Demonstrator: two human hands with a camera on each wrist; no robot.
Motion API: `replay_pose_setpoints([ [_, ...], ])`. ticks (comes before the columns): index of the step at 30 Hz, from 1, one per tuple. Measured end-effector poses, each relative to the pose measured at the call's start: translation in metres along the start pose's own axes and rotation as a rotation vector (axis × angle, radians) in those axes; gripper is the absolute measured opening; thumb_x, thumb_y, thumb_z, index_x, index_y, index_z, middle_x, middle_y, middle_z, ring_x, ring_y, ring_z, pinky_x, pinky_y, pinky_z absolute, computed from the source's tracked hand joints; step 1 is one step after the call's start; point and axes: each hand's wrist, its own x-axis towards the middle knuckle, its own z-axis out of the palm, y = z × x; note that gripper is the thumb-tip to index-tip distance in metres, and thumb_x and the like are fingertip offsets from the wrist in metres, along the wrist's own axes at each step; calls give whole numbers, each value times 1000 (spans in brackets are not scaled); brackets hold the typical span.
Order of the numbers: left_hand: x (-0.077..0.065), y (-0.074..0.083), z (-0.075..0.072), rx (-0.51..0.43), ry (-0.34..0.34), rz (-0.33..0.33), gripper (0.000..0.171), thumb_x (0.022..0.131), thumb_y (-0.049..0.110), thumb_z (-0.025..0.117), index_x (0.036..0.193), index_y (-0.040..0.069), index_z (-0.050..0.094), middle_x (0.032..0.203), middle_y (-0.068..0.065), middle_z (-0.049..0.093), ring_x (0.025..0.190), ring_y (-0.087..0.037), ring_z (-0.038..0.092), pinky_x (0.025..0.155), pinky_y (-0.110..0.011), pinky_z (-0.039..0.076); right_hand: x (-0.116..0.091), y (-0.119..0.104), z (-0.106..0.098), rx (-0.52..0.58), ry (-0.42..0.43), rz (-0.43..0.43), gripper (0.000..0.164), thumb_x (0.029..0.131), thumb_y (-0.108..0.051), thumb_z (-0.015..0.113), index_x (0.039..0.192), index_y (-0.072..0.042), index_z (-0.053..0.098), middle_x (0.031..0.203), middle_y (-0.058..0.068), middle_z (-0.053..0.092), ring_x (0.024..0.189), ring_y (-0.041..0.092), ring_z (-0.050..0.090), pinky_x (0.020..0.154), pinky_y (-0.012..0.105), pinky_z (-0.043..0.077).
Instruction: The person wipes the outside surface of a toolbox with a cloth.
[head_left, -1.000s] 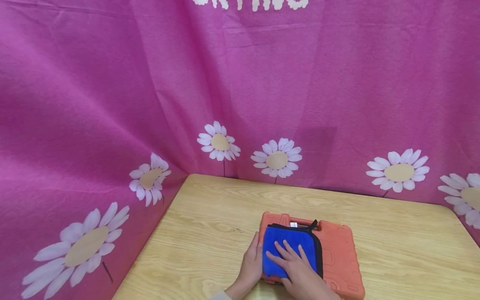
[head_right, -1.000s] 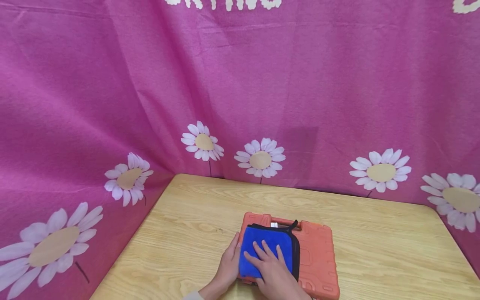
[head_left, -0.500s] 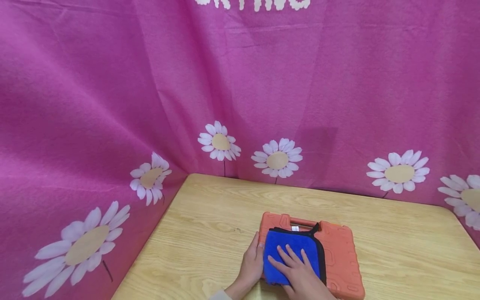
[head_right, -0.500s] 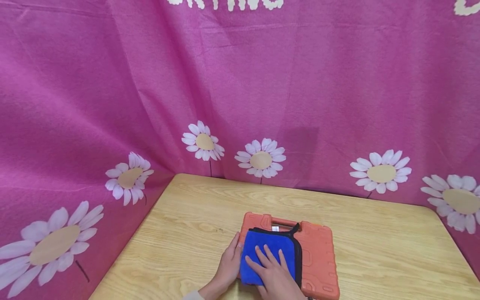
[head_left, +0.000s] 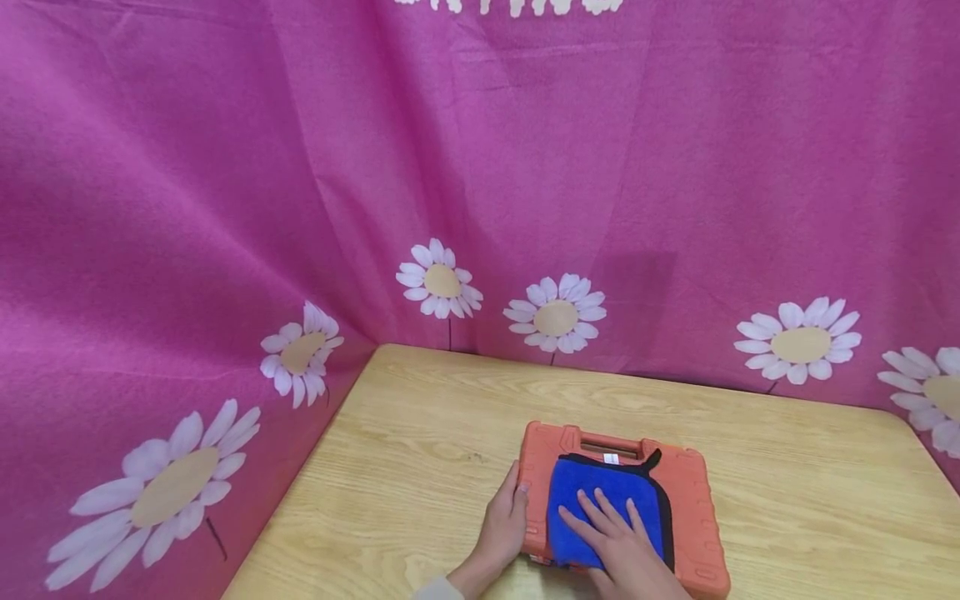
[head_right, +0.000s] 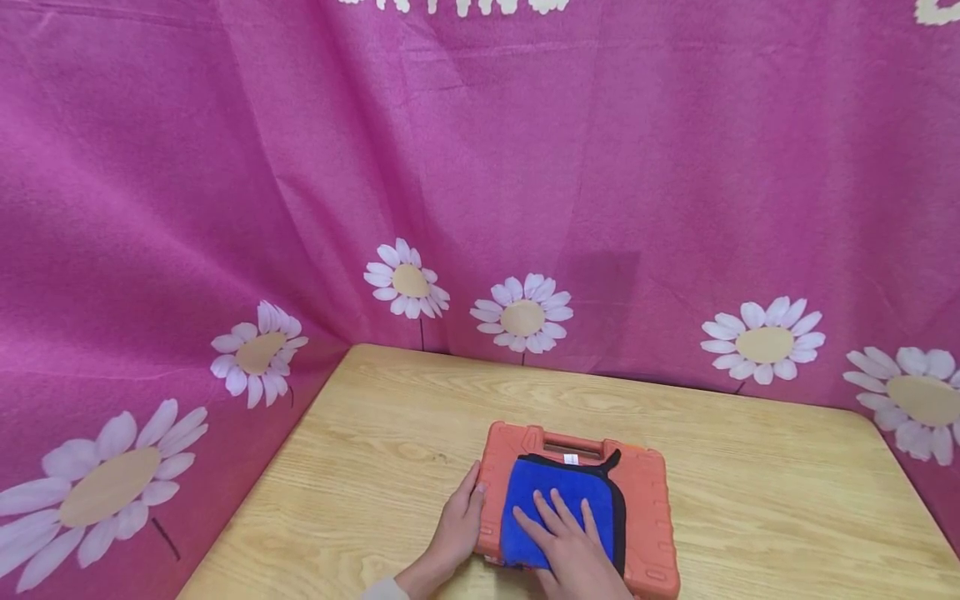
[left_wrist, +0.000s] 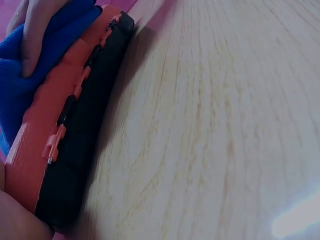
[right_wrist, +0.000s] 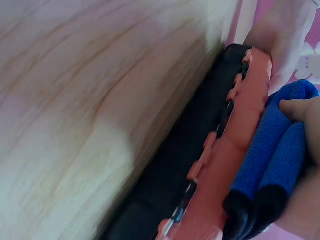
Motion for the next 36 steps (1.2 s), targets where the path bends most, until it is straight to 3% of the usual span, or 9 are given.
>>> replay_pose_setpoints([
  [8,0,-1,-1,6,-8,10,50,110,16,37,153,-7,29,152,-23,40,140,-38,36,113,-51,29,0,5,-2,-20,54,37,64,82,-2,72,143,-11,55,151,24,42,142,50,27,105,78,11],
  [16,0,0,-2,3,-6,-7,50,110,16,38,154,-5,29,152,-22,40,141,-37,35,114,-51,28,5,11,-7,-4,65,89,65,87,-11,76,147,-16,51,156,18,36,146,45,20,109,75,6],
  [36,-1,3,-2,-49,-5,-48,51,109,18,38,154,-4,28,155,-22,35,143,-38,31,115,-51,24,21,52,-27,-82,220,39,67,85,-1,76,147,-10,52,153,28,36,142,53,21,104,80,7],
])
